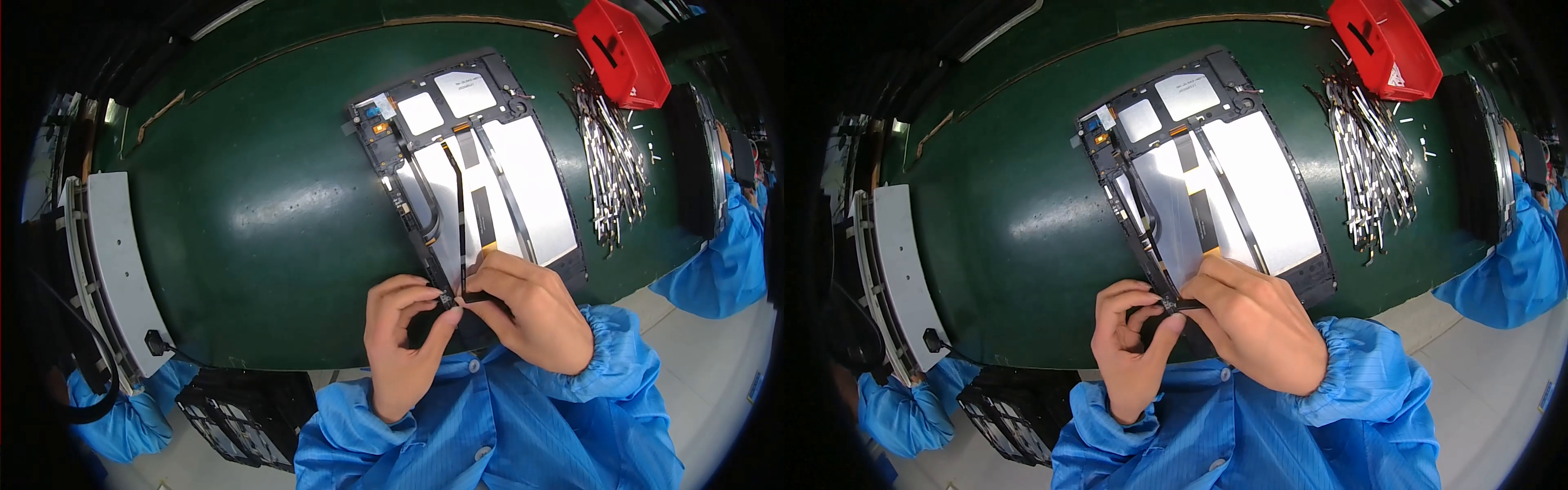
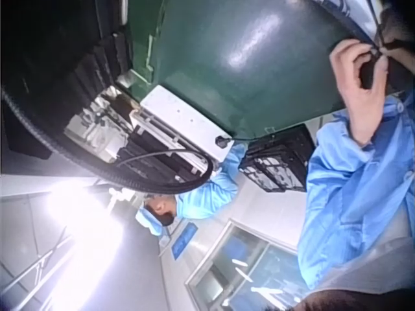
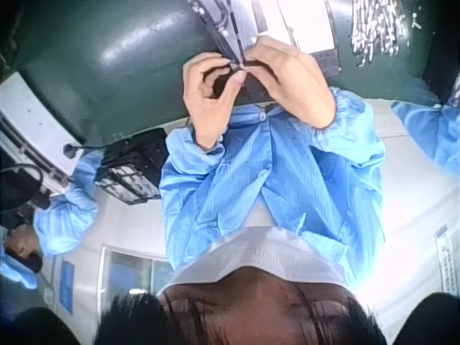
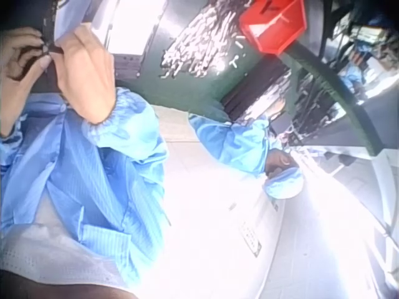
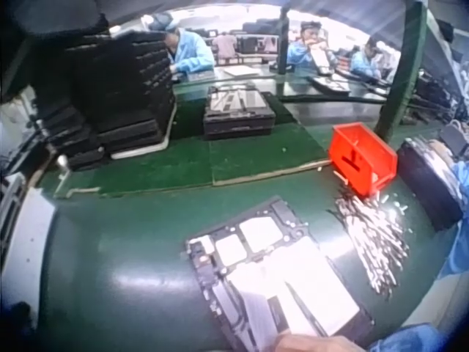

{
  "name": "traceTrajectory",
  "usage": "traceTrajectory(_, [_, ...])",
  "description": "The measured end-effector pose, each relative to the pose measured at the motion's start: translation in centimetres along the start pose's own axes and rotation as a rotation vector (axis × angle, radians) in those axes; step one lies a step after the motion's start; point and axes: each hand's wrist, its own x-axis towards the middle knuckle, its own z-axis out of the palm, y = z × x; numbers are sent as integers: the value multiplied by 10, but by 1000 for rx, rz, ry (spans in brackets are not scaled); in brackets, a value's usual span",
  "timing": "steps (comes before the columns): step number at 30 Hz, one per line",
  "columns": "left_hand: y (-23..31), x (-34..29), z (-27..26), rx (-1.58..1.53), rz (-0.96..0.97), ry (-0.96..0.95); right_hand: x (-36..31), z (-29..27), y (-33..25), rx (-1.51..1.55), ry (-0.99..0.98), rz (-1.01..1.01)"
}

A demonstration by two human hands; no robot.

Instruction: The person assembles internal cables and electronic components into a tablet device by hand, using a pick tool to manipulate the ribbon cables and other small parts.

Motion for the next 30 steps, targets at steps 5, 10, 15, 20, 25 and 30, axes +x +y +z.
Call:
traceTrajectory(5, [-2,-4,-11,-280,-103,-43,-2,2,0,-7,32,-12])
traceTrajectory(10, [-3,-5,-7,-241,-78,-30,-3,3,0,1,28,-12])
traceTrajectory(15, [1,-18,-5,-104,-102,-23,-6,8,4,-21,81,-53])
traceTrajectory(20, [-1,-38,-2,-26,-117,-40,-6,11,4,10,98,-51])
traceTrajectory(25, [-4,-37,-2,-70,-106,-65,-8,14,1,-96,149,-39])
traceTrajectory(30, [-4,-36,-2,-62,-106,-57,-8,16,1,-57,165,-38])
